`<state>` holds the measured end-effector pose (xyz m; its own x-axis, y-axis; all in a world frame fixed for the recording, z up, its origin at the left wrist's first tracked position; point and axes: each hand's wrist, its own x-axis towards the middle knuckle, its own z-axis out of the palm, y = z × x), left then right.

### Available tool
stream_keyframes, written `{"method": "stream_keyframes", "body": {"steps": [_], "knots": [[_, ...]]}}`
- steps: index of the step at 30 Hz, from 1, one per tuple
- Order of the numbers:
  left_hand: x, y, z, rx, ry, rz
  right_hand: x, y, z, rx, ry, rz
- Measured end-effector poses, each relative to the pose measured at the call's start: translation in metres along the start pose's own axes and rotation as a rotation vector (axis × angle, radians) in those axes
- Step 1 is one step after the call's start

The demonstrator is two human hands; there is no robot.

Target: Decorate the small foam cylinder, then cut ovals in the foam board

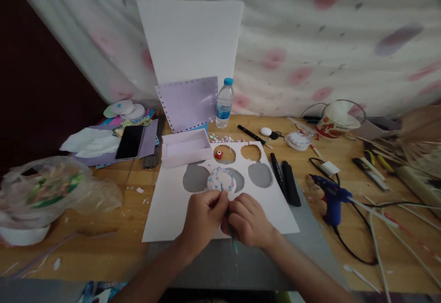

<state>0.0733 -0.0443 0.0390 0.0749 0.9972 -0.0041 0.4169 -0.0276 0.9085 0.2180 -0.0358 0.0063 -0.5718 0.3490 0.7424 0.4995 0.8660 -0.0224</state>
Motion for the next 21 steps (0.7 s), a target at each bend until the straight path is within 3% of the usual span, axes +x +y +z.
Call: {"method": "stream_keyframes", "body": {"steps": [7, 10, 13, 15, 17, 21], "knots": [[0.025, -0.010, 0.007, 0.172, 0.010, -0.049, -0.005, 0.024, 0.020, 0.043, -0.028, 0.130], [0.034, -0.010, 0.001, 0.239, -0.012, 0.098, -0.010, 0.031, 0.021, 0.234, 0.074, 0.274], [0.049, -0.015, -0.015, 0.270, 0.015, 0.380, -0.013, 0.033, 0.019, 0.524, 0.326, 0.580], [0.060, -0.025, -0.024, 0.223, -0.013, 0.500, -0.011, 0.032, 0.017, 0.663, 0.409, 0.764], [0.068, -0.039, -0.025, 0.178, -0.095, 0.534, -0.009, 0.030, 0.015, 0.759, 0.392, 0.847], [0.070, -0.063, -0.014, 0.209, -0.256, 0.529, -0.007, 0.024, 0.015, 0.903, 0.297, 0.866]]}}
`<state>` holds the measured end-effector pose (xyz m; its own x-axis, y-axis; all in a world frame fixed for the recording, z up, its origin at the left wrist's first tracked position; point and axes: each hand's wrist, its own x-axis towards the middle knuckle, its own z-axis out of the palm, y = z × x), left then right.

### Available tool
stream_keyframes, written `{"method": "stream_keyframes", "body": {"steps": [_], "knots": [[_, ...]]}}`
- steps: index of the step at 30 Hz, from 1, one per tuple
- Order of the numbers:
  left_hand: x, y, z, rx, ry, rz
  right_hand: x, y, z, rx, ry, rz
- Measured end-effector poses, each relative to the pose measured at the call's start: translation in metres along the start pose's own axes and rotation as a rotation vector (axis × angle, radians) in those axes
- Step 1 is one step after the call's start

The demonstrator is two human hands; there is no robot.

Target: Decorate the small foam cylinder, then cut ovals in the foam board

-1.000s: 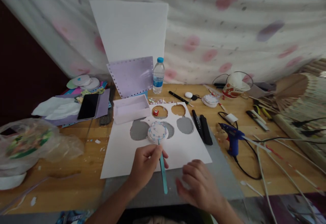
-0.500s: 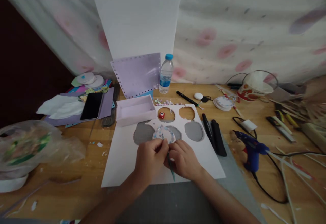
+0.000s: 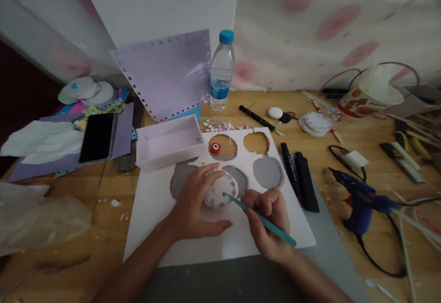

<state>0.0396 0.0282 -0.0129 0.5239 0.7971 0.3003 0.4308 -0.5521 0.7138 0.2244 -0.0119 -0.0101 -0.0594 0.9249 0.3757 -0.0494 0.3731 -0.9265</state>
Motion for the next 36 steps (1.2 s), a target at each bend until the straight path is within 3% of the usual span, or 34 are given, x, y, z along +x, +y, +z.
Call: {"method": "stream_keyframes", "body": {"steps": [4, 12, 36], "knots": [[-0.005, -0.005, 0.011, -0.007, 0.016, 0.004, -0.004, 0.002, 0.003, 0.062, -0.039, 0.078], [-0.002, -0.010, 0.011, -0.074, 0.102, 0.014, -0.003, 0.004, 0.006, 0.084, -0.059, 0.137], [-0.002, -0.014, 0.011, -0.022, 0.069, -0.013, -0.004, 0.010, 0.002, -0.014, -0.110, 0.082]]}}
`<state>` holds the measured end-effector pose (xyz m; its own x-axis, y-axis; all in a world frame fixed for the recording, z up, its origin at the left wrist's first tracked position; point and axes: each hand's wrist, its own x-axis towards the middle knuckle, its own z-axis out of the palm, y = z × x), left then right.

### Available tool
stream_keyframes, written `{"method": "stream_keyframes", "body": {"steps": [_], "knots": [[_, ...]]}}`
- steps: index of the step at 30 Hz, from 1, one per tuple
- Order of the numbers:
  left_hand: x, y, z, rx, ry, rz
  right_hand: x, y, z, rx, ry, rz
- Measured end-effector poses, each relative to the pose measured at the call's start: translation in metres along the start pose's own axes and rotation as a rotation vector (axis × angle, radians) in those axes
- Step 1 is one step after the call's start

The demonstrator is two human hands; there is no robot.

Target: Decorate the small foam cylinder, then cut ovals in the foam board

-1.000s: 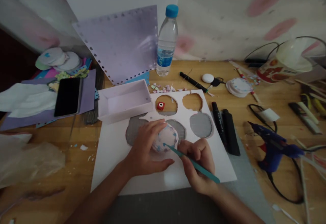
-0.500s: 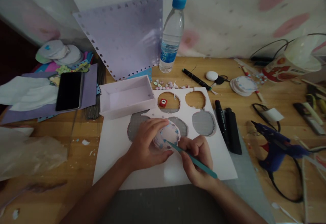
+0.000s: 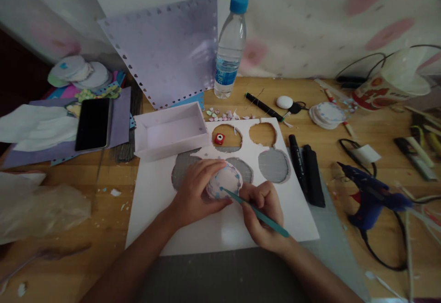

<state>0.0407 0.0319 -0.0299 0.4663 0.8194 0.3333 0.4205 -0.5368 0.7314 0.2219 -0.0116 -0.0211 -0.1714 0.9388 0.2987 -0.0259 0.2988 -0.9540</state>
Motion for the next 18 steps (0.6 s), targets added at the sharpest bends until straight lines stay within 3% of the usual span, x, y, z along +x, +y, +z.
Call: {"method": "stream_keyframes", "body": {"steps": [18], "knots": [[-0.0008, 0.0003, -0.0024, -0.058, -0.004, -0.019, 0.0000, -0.0004, 0.0009, 0.014, 0.007, 0.020]]}}
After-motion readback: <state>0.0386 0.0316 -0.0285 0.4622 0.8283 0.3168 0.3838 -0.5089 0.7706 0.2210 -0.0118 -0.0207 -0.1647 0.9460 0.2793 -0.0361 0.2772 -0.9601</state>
